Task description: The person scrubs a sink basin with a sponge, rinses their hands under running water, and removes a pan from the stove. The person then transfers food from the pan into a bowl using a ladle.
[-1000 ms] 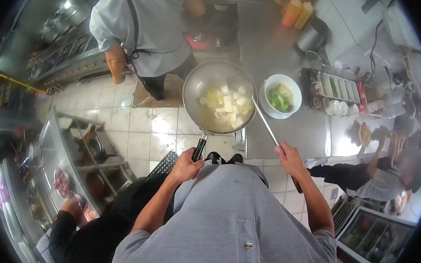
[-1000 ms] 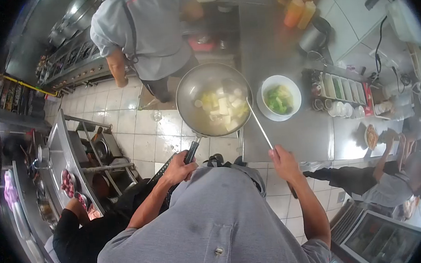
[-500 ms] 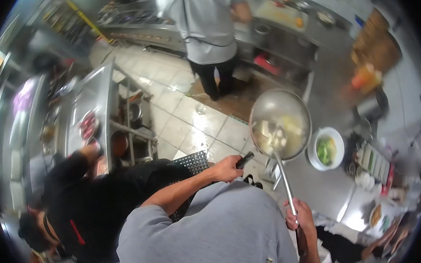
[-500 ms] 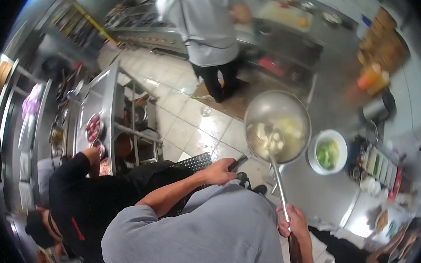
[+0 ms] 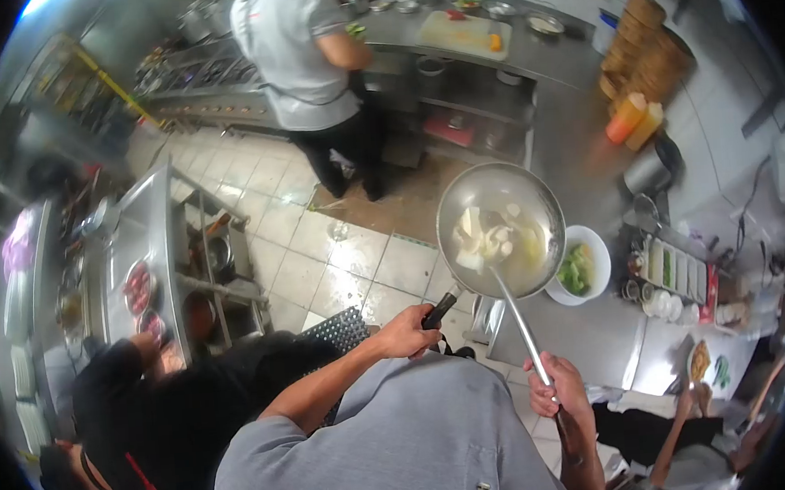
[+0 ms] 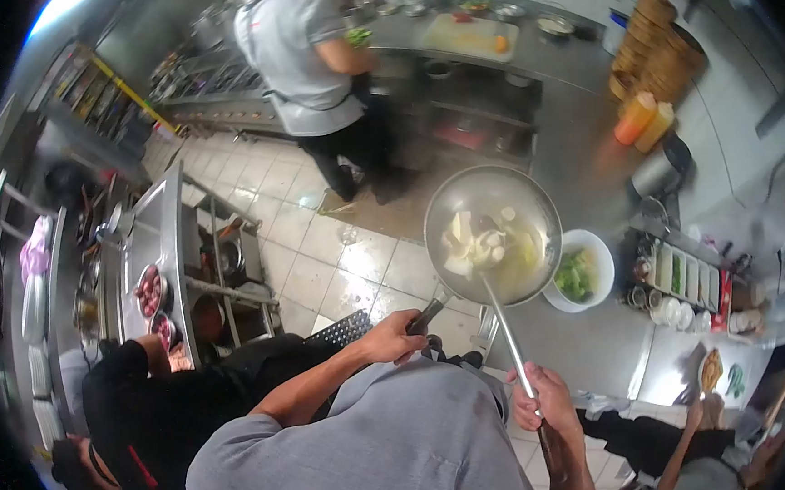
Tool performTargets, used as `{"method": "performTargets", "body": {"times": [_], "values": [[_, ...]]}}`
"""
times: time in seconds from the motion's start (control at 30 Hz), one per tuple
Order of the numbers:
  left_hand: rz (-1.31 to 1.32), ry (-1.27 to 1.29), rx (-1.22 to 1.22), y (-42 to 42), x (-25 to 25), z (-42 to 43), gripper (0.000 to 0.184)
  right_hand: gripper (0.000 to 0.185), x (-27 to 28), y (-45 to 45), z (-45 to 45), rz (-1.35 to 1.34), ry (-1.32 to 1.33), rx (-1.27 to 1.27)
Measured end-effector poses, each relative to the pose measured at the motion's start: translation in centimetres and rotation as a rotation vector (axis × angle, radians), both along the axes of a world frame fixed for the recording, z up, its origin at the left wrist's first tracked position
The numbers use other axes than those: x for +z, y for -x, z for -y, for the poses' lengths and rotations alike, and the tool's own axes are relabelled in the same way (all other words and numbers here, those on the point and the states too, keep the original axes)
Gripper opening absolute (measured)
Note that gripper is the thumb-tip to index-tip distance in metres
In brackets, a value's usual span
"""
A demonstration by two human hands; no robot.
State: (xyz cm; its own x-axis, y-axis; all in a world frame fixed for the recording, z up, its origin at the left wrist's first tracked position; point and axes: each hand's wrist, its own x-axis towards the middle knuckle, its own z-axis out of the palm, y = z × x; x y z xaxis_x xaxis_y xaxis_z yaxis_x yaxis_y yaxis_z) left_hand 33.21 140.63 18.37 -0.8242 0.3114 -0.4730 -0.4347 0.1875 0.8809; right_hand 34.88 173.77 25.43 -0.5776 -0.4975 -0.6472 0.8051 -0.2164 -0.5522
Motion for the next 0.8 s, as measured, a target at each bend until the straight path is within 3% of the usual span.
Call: {"method": "performTargets", "body": {"times": [0.5, 0.8], "values": [[0.036, 0.058, 0.002, 3.7, -0.2, -2.1, 0.017, 0.039, 5.2, -0.4, -5.4, -0.033, -0.121, -0.236], [0.062, 0.082, 0.038, 4.0, -1.5, -1.8, 0.016, 0.038, 0.8, -0.5, -9.6, -0.048, -0.109, -0.328]]}}
